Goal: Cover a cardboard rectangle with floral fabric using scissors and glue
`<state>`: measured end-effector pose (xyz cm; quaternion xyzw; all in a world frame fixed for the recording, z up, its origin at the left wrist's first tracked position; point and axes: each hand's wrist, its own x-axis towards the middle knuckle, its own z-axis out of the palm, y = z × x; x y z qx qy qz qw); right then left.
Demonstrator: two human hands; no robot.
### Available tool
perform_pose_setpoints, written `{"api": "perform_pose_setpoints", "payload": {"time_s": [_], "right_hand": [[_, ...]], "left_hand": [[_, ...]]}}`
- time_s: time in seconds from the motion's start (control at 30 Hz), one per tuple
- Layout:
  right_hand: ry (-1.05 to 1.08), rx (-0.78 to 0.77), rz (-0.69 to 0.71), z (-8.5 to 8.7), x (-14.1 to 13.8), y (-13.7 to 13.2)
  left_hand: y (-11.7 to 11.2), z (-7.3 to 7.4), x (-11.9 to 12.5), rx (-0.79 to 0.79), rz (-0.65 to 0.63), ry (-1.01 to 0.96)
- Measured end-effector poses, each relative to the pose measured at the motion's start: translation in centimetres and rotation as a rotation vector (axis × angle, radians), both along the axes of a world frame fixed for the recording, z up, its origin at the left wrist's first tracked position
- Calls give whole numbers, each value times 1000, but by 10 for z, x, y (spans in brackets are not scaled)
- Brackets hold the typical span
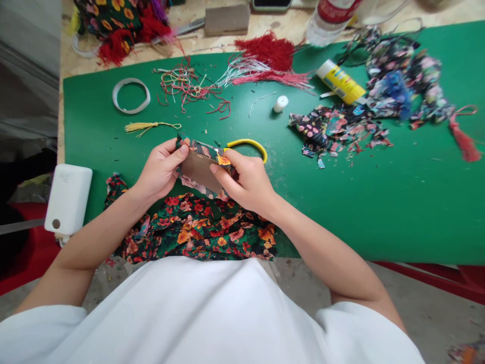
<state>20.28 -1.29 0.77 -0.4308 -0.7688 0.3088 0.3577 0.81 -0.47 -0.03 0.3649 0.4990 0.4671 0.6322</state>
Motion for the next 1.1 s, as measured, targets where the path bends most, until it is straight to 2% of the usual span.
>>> {"api": "perform_pose_setpoints", "payload": {"time_s": [0.2, 0.4, 0.53, 0.73, 1.1], "right_hand": [[48, -35, -53, 1, 0, -1], [121, -68, -182, 1, 1, -2], [190, -110, -255, -1, 2, -2], [220, -154, -250, -3, 1, -3], [210, -50, -310, -1, 3, 0]], "left_hand": [[1, 3, 0, -2, 72, -19], [-1, 7, -3, -46, -6, -2], [0, 5, -4, -31, -25, 30], [3, -1, -5, -7, 26, 63], [2, 4, -4, -37, -82, -5]]}}
